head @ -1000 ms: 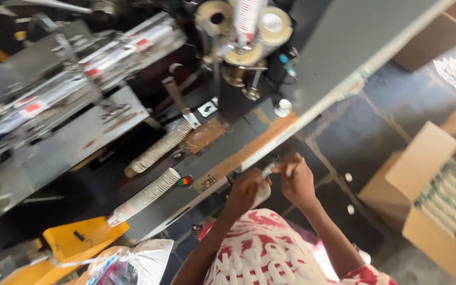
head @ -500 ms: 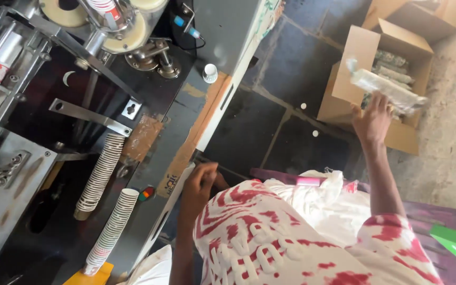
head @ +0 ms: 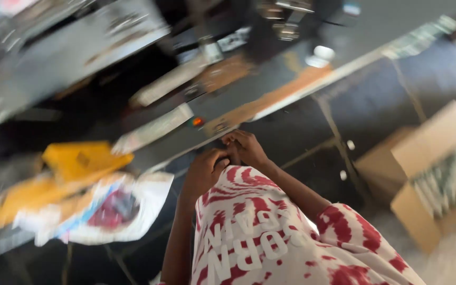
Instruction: The person manually feeds paper blanks into a cup-forming machine and packages the resulting paper cups into plastic sleeves.
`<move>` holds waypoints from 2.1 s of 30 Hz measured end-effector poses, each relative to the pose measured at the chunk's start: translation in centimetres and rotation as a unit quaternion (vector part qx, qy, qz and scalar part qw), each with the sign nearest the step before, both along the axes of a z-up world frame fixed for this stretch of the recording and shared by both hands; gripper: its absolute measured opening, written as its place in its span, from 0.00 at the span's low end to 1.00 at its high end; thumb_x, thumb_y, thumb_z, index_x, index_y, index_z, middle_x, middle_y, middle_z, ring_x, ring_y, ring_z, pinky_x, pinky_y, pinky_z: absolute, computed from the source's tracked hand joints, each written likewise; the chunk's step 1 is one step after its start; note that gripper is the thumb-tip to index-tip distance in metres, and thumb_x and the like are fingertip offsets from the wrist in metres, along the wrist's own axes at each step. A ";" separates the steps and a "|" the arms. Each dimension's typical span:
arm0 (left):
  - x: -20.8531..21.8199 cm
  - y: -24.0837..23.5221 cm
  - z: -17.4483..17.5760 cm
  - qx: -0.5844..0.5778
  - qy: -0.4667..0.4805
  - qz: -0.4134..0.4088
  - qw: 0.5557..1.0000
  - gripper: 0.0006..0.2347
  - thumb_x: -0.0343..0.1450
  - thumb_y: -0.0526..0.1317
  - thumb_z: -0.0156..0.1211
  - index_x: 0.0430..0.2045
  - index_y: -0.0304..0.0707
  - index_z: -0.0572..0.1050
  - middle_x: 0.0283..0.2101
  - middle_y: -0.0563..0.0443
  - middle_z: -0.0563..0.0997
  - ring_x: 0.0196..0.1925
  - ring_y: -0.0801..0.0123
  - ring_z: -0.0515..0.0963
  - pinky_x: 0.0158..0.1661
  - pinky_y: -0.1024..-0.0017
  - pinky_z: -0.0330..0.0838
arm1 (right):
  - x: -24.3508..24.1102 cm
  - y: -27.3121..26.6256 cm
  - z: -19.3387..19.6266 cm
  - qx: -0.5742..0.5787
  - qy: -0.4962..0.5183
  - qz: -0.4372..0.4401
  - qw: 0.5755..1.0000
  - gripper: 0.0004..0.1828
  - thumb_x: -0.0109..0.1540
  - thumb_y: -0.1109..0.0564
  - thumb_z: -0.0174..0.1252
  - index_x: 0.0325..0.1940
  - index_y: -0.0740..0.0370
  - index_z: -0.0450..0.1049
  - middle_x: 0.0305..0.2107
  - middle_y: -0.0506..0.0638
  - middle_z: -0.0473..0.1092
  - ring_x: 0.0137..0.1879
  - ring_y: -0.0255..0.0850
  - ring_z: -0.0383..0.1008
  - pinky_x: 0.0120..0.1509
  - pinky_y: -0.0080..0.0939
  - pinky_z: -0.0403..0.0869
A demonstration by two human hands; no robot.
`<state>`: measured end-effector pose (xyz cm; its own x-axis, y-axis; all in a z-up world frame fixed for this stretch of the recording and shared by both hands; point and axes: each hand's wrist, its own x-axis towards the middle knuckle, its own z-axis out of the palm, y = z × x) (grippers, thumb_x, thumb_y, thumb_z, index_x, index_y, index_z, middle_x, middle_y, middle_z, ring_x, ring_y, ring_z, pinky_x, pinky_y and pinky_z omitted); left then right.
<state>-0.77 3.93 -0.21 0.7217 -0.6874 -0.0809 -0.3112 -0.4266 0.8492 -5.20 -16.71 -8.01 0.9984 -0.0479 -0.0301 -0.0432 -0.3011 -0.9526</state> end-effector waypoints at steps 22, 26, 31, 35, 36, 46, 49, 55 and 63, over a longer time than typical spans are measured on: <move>-10.0 28.9 -2.7 0.253 0.035 0.448 0.857 0.13 0.72 0.45 0.61 0.40 0.33 0.76 0.42 0.38 0.82 0.44 0.44 0.81 0.43 0.50 0.74 | 4.9 38.1 -9.6 -0.393 -0.196 0.516 0.736 0.16 0.47 0.48 0.66 0.34 0.56 0.80 0.37 0.55 0.76 0.51 0.52 0.75 0.55 0.57 0.72; -9.9 30.0 -3.8 0.171 0.013 0.441 0.881 0.12 0.70 0.43 0.63 0.41 0.34 0.77 0.45 0.38 0.81 0.47 0.44 0.80 0.45 0.53 0.73 | 5.3 37.3 -9.2 -0.395 -0.253 0.437 0.768 0.06 0.62 0.55 0.62 0.42 0.54 0.79 0.33 0.53 0.76 0.44 0.50 0.76 0.62 0.58 0.72; -9.3 30.1 -8.4 -0.121 0.027 0.401 0.908 0.25 0.69 0.31 0.56 0.63 0.28 0.62 0.61 0.30 0.71 0.64 0.40 0.71 0.61 0.57 0.67 | 6.0 34.1 1.3 -0.262 -0.212 0.384 0.859 0.24 0.49 0.67 0.59 0.50 0.56 0.78 0.32 0.52 0.78 0.46 0.53 0.79 0.55 0.54 0.73; -7.1 29.0 -9.9 -0.040 -0.120 0.386 0.914 0.32 0.62 0.32 0.63 0.64 0.27 0.61 0.59 0.24 0.71 0.64 0.33 0.68 0.62 0.51 0.60 | 5.9 34.3 3.3 -0.145 -0.015 0.329 0.933 0.28 0.49 0.68 0.64 0.55 0.60 0.74 0.36 0.55 0.78 0.43 0.47 0.81 0.49 0.45 0.78; -6.7 28.7 -10.1 -0.065 -0.084 0.387 0.916 0.27 0.65 0.33 0.62 0.61 0.29 0.64 0.57 0.28 0.74 0.60 0.38 0.72 0.59 0.54 0.64 | 5.8 34.2 3.6 -0.124 -0.007 0.295 0.947 0.28 0.52 0.71 0.60 0.57 0.61 0.74 0.40 0.55 0.78 0.46 0.45 0.83 0.49 0.44 0.80; -4.4 31.1 -7.3 -0.176 0.026 0.291 0.940 0.10 0.77 0.44 0.61 0.37 0.36 0.82 0.33 0.47 0.85 0.35 0.65 0.85 0.41 0.66 0.76 | 6.3 25.1 11.7 -0.148 -0.146 0.052 0.977 0.14 0.61 0.74 0.64 0.47 0.63 0.75 0.34 0.48 0.73 0.38 0.30 0.72 0.45 0.33 0.72; -4.0 31.9 -2.8 -0.114 0.133 0.318 0.932 0.10 0.72 0.44 0.67 0.32 0.34 0.81 0.21 0.49 0.79 0.21 0.75 0.77 0.27 0.70 0.71 | 6.3 21.2 13.1 0.020 -0.156 -0.042 0.987 0.13 0.66 0.77 0.62 0.49 0.64 0.75 0.36 0.46 0.70 0.39 0.30 0.68 0.43 0.29 0.68; -5.7 35.0 -3.8 -0.293 0.245 0.344 0.858 0.10 0.70 0.38 0.72 0.32 0.31 0.76 0.25 0.54 0.75 0.21 0.78 0.70 0.23 0.76 0.64 | 6.7 15.7 14.1 0.116 -0.190 -0.167 0.961 0.09 0.70 0.76 0.62 0.47 0.67 0.74 0.35 0.46 0.69 0.36 0.29 0.66 0.42 0.28 0.65; -4.2 32.7 -0.9 -0.397 0.178 0.515 0.738 0.02 0.74 0.28 0.64 0.35 0.31 0.77 0.31 0.52 0.80 0.27 0.77 0.75 0.27 0.77 0.67 | 4.4 15.5 12.0 -0.387 -0.149 -0.004 0.910 0.16 0.61 0.65 0.66 0.52 0.61 0.74 0.52 0.52 0.74 0.59 0.48 0.74 0.59 0.45 0.71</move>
<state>-5.00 36.65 -1.14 0.9247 0.2790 -0.2589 0.1346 0.3964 0.9081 -0.77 -1.24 3.98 0.9562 0.0528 0.2880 0.1773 -0.8872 -0.4259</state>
